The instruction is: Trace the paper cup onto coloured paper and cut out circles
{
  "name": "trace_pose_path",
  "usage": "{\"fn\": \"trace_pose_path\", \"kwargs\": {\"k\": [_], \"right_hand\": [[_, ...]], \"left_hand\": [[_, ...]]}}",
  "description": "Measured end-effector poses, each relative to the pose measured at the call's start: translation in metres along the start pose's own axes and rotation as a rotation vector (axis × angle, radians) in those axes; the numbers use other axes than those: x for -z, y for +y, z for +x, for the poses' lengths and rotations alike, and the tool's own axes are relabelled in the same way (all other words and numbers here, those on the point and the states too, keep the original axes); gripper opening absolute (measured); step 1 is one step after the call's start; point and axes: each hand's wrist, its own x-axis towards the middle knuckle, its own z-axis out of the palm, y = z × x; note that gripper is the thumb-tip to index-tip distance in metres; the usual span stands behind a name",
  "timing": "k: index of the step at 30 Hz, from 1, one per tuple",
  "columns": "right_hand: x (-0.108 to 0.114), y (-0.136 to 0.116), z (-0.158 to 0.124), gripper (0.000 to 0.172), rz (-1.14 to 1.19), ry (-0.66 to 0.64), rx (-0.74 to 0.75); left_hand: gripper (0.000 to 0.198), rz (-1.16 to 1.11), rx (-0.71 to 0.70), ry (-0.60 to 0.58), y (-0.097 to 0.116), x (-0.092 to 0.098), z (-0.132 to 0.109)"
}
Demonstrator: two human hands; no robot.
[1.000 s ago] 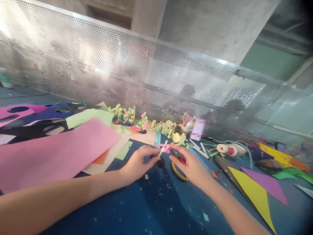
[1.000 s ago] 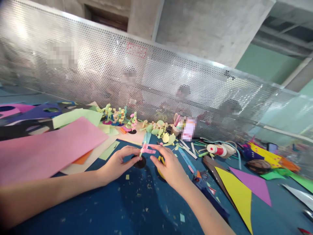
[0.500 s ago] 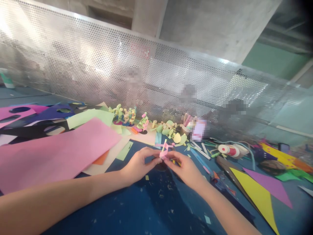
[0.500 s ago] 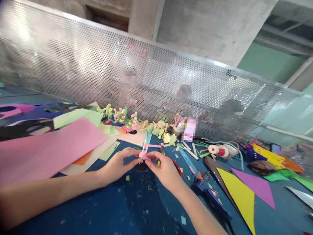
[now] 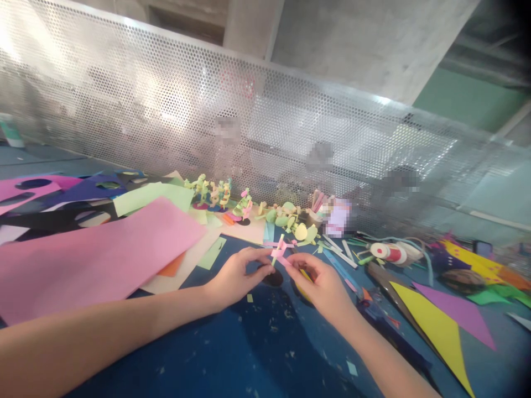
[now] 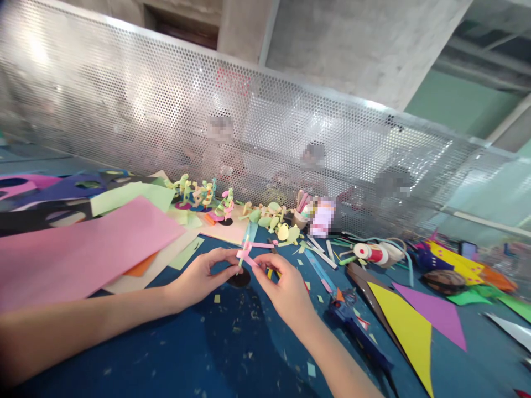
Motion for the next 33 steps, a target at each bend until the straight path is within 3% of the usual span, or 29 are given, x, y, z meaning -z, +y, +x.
{"fn": "trace_pose_path", "kwargs": {"k": [11,19,24,30,33], "right_hand": [[0.003,-0.002,-0.005,0.015,-0.005,0.008,-0.043],[0.001,0.001,-0.006,0.014,-0.056,0.033,0.006],[0.000,0.009,-0.004,0.015,-0.074,0.017,0.051],[-0.003,0.009,-0.007,0.028,-0.105,-0.011,0.046],[-0.004,0.008,-0.007,0.024,-0.137,-0.010,0.056]], "left_hand": [[0.017,-0.005,0.016,0.016,-0.001,-0.001,0.001],[0.041,-0.027,-0.029,-0.053,0.002,0.001,0.000],[0.043,-0.026,-0.037,-0.122,0.004,0.002,0.001],[0.044,-0.026,-0.112,-0.125,0.001,0.000,0.000],[0.044,-0.040,-0.131,-0.117,0.000,-0.001,0.000]]}}
